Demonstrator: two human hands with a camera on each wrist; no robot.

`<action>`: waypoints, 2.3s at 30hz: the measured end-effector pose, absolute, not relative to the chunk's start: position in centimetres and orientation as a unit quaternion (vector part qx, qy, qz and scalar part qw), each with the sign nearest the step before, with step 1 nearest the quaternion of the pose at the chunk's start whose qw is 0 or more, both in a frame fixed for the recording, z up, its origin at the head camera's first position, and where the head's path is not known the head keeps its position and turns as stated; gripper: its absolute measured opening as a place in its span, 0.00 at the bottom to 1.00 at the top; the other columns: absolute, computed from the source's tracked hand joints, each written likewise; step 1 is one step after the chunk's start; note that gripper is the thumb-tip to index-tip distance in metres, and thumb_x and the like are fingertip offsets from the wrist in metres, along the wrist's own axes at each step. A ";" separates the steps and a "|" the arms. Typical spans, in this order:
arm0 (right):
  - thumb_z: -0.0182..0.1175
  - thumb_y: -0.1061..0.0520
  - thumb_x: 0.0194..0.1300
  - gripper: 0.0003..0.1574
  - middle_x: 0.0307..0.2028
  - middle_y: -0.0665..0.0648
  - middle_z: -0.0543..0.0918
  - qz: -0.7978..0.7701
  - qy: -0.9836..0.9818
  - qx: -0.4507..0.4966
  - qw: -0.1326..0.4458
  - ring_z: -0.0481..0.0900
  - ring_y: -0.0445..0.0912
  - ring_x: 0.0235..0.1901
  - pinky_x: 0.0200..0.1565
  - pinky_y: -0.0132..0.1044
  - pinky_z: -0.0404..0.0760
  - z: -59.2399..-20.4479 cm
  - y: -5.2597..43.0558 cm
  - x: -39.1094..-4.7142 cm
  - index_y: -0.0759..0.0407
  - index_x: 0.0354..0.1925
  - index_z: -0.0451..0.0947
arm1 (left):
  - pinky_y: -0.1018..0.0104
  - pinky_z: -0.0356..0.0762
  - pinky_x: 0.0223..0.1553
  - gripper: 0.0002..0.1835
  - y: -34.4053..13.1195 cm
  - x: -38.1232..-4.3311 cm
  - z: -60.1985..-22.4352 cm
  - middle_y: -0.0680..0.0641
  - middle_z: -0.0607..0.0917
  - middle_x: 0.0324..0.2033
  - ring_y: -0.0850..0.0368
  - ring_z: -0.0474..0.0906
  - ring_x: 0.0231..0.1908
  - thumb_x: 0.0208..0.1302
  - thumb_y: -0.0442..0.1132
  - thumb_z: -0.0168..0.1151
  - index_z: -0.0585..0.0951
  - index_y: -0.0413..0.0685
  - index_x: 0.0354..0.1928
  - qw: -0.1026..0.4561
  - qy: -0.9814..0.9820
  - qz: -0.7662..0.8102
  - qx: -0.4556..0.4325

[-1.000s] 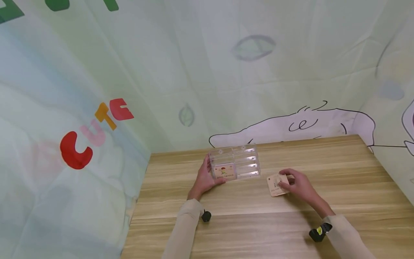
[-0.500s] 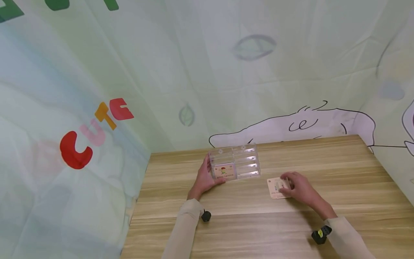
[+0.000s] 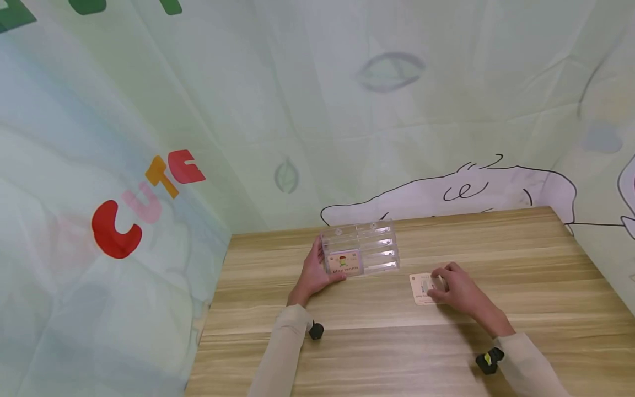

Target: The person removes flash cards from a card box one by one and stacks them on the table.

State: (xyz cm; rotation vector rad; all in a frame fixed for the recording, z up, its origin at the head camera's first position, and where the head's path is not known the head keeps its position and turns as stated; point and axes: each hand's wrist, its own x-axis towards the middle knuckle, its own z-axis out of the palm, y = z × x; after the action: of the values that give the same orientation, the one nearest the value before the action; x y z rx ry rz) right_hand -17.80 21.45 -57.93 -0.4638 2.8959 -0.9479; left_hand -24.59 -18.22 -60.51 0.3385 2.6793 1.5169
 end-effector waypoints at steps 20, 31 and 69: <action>0.72 0.54 0.68 0.23 0.42 0.61 0.83 -0.371 0.904 -0.212 -0.032 0.78 0.44 0.35 0.34 0.38 0.83 -56.4 18.4 -19.0 0.67 0.54 0.82 | 0.58 0.61 0.75 0.73 -18.5 -24.7 -60.7 0.38 0.63 0.76 0.47 0.61 0.75 0.45 0.46 0.88 0.43 0.49 0.83 0.023 0.866 0.488 0.112; 0.71 0.56 0.68 0.24 0.43 0.61 0.84 -0.434 0.860 -0.266 0.003 0.80 0.44 0.37 0.36 0.35 0.85 -55.8 12.6 -21.0 0.67 0.58 0.80 | 0.58 0.61 0.75 0.72 -18.4 -24.7 -60.8 0.38 0.64 0.75 0.47 0.62 0.75 0.45 0.45 0.88 0.44 0.48 0.83 0.020 0.862 0.493 0.116; 0.69 0.56 0.70 0.24 0.46 0.57 0.84 -0.448 0.851 -0.273 0.038 0.81 0.44 0.39 0.40 0.36 0.85 -55.8 7.0 -22.8 0.62 0.61 0.79 | 0.60 0.62 0.74 0.72 -18.2 -24.6 -60.7 0.37 0.64 0.75 0.47 0.62 0.74 0.44 0.43 0.89 0.45 0.47 0.83 0.013 0.859 0.498 0.120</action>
State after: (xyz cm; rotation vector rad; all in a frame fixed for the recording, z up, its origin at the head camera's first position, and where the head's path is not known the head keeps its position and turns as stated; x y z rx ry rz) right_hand -22.78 7.05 -55.77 -0.8385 2.6094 -1.3736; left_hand -24.60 -18.23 -60.73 0.3742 2.6762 1.5514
